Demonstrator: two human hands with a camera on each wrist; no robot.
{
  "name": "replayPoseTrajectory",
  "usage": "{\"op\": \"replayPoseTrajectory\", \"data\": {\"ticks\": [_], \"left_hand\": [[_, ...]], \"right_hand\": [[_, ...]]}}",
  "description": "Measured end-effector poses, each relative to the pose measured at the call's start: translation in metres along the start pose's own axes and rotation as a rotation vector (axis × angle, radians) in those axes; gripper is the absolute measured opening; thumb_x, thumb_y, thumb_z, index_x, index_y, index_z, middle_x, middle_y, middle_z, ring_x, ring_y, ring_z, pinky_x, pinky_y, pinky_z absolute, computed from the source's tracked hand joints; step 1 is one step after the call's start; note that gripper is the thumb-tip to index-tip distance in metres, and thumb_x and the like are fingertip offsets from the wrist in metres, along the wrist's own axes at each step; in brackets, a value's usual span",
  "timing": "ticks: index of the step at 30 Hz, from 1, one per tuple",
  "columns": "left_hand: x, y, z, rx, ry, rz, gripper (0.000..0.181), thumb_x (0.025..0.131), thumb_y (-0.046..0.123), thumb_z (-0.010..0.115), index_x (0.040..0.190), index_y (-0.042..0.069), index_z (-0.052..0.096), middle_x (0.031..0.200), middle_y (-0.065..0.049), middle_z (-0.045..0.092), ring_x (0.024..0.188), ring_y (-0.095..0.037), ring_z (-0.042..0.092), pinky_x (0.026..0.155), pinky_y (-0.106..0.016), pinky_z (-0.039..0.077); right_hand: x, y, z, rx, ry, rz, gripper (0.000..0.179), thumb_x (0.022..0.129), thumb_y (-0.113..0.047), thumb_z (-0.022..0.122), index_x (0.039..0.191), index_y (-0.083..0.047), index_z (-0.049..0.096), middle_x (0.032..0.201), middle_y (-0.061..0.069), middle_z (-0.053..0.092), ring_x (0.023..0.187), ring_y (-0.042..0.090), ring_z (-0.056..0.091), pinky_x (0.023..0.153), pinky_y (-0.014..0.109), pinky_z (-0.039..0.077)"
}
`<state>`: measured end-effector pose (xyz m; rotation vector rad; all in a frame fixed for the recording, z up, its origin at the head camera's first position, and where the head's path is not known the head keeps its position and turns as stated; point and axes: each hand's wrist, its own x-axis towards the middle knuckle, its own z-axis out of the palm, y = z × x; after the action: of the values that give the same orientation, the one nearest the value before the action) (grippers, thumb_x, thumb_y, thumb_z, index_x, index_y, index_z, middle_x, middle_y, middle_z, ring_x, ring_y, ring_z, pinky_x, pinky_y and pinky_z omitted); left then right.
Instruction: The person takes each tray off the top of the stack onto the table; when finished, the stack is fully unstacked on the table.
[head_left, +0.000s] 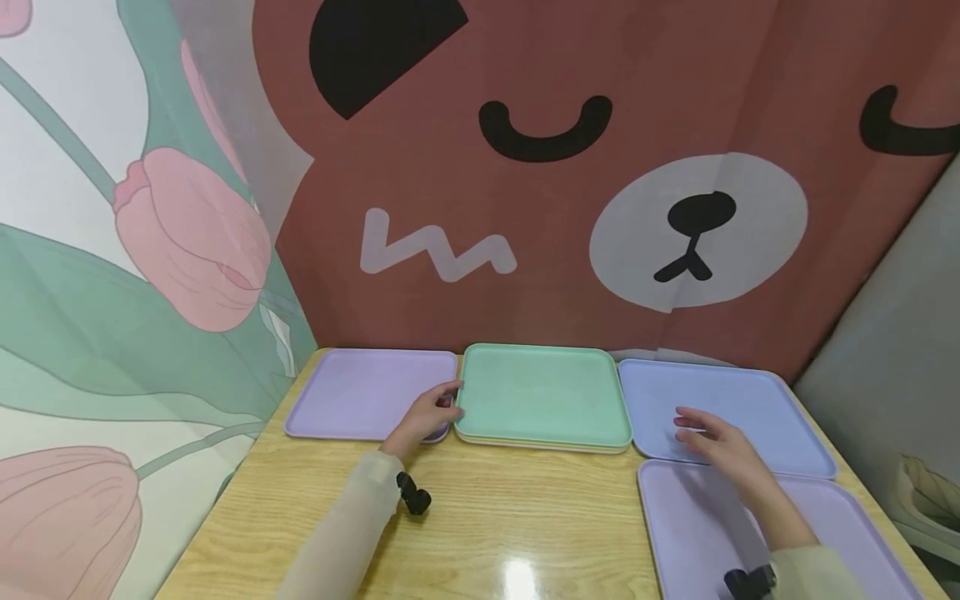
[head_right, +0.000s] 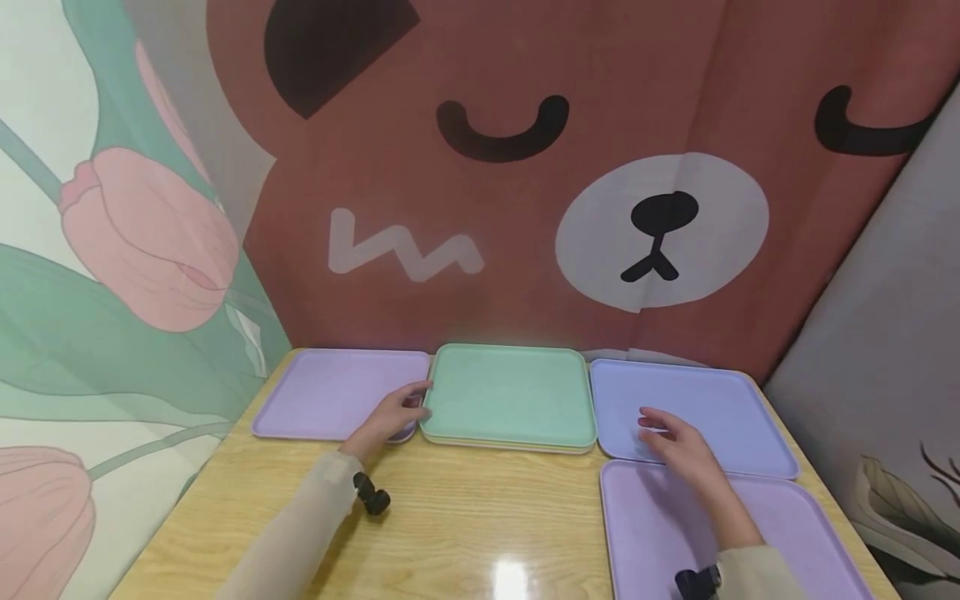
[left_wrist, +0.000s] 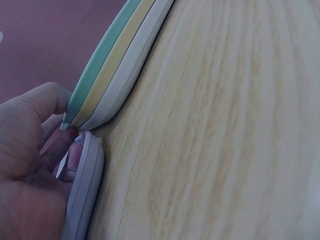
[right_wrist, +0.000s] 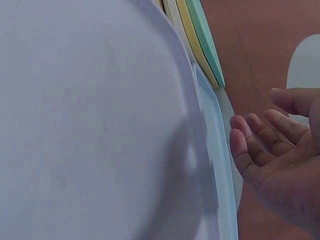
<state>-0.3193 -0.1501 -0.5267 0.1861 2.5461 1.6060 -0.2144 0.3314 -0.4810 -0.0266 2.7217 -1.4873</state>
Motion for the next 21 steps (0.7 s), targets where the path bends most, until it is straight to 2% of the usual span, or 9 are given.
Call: {"op": "replayPoseTrajectory", "data": {"ticks": [8,16,21], "left_hand": [[-0.001,0.002,-0.001,-0.007,-0.013,-0.011,0.059,0.088,0.014,0.075,0.145,0.018,0.057,0.124,-0.007,0.061,0.102,-0.02,0.052,0.09,-0.037,0.046],[0.001,0.0,-0.002,-0.006,-0.011,-0.006,0.058,0.088,0.014,0.075,0.144,0.019,0.058,0.126,-0.007,0.061,0.105,-0.02,0.053,0.093,-0.039,0.046],[0.001,-0.002,-0.002,-0.002,-0.013,-0.007,0.058,0.089,0.015,0.075,0.144,0.02,0.058,0.127,-0.007,0.061,0.104,-0.02,0.052,0.092,-0.038,0.046]], "right_hand": [[0.026,-0.005,0.018,0.085,0.006,0.026,0.058,0.104,-0.021,0.057,0.151,0.007,0.038,0.147,0.033,0.046,0.094,-0.018,0.053,0.084,0.014,0.05],[0.045,-0.007,0.034,0.186,0.024,-0.008,0.055,0.103,-0.014,0.057,0.148,0.012,0.04,0.142,0.037,0.047,0.094,-0.012,0.057,0.089,0.021,0.055],[0.053,-0.01,0.042,0.176,0.012,0.013,0.055,0.103,-0.015,0.057,0.148,0.011,0.039,0.144,0.035,0.047,0.094,-0.012,0.055,0.089,0.021,0.054]]}}
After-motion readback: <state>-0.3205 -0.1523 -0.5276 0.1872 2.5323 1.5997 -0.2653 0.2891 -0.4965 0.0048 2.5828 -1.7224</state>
